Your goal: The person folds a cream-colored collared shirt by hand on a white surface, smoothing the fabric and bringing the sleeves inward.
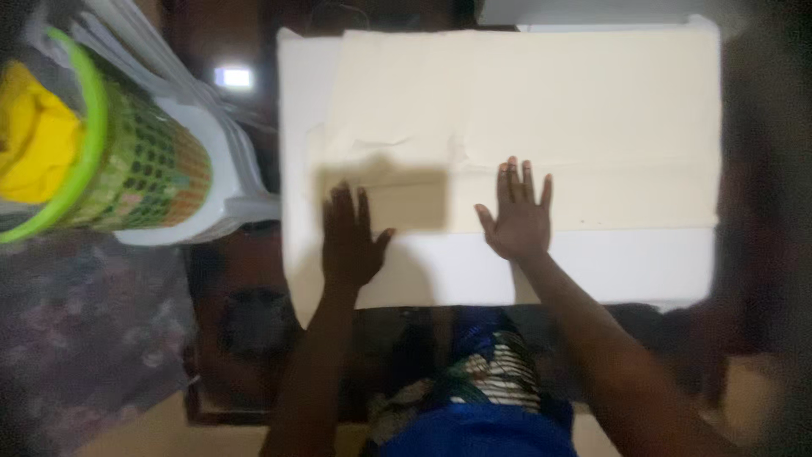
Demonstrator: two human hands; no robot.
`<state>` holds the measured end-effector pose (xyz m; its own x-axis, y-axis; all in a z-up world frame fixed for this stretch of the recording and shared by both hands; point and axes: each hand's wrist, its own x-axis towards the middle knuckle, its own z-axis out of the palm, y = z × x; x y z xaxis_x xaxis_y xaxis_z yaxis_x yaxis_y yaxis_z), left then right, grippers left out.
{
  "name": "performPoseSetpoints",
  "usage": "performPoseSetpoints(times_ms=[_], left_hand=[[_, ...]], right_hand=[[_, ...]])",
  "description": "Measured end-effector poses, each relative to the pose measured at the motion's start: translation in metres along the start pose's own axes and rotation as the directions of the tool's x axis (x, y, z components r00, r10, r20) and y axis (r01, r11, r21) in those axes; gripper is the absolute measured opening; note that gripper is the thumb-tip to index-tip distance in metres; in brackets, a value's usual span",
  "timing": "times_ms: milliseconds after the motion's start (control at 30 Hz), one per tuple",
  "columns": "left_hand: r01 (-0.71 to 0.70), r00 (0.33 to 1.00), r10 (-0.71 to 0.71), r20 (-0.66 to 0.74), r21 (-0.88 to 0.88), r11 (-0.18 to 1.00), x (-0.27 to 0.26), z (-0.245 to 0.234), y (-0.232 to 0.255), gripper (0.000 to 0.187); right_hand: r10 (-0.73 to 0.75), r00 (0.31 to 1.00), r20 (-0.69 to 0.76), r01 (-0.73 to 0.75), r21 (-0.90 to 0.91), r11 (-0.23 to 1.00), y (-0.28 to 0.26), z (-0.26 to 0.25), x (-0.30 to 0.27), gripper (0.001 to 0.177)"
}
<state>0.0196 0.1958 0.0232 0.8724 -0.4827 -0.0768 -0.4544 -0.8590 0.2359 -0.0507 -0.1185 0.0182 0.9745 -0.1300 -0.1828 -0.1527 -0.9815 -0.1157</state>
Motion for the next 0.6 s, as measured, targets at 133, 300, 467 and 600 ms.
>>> performPoseSetpoints(times_ms=[133,300,467,600], left_hand=[[0.060,0.980,-0.075,0.186,0.085,0.995,0.013,-0.007,0.006,0.096],[0.085,0.943,-0.127,0.306,0.147,0.986,0.023,-0.032,0.025,0.097],[0.144,0.987,-0.153,0.057,0.137,0.980,0.030,-0.013,0.084,0.076],[-0.173,0.985,0.173,-0.004,-0.046,0.984,0.049,0.034,0.140,0.066]], right_hand=[[0.032,0.995,0.093,-0.024,-0.078,0.997,0.003,-0.002,0.009,0.089],[0.035,0.991,0.132,-0.035,0.000,0.999,0.006,-0.008,0.004,0.090],[-0.102,0.994,-0.024,0.104,0.088,0.991,-0.003,-0.004,-0.004,0.089],[-0.192,0.978,0.082,0.189,0.044,0.981,-0.013,0.004,-0.007,0.083]])
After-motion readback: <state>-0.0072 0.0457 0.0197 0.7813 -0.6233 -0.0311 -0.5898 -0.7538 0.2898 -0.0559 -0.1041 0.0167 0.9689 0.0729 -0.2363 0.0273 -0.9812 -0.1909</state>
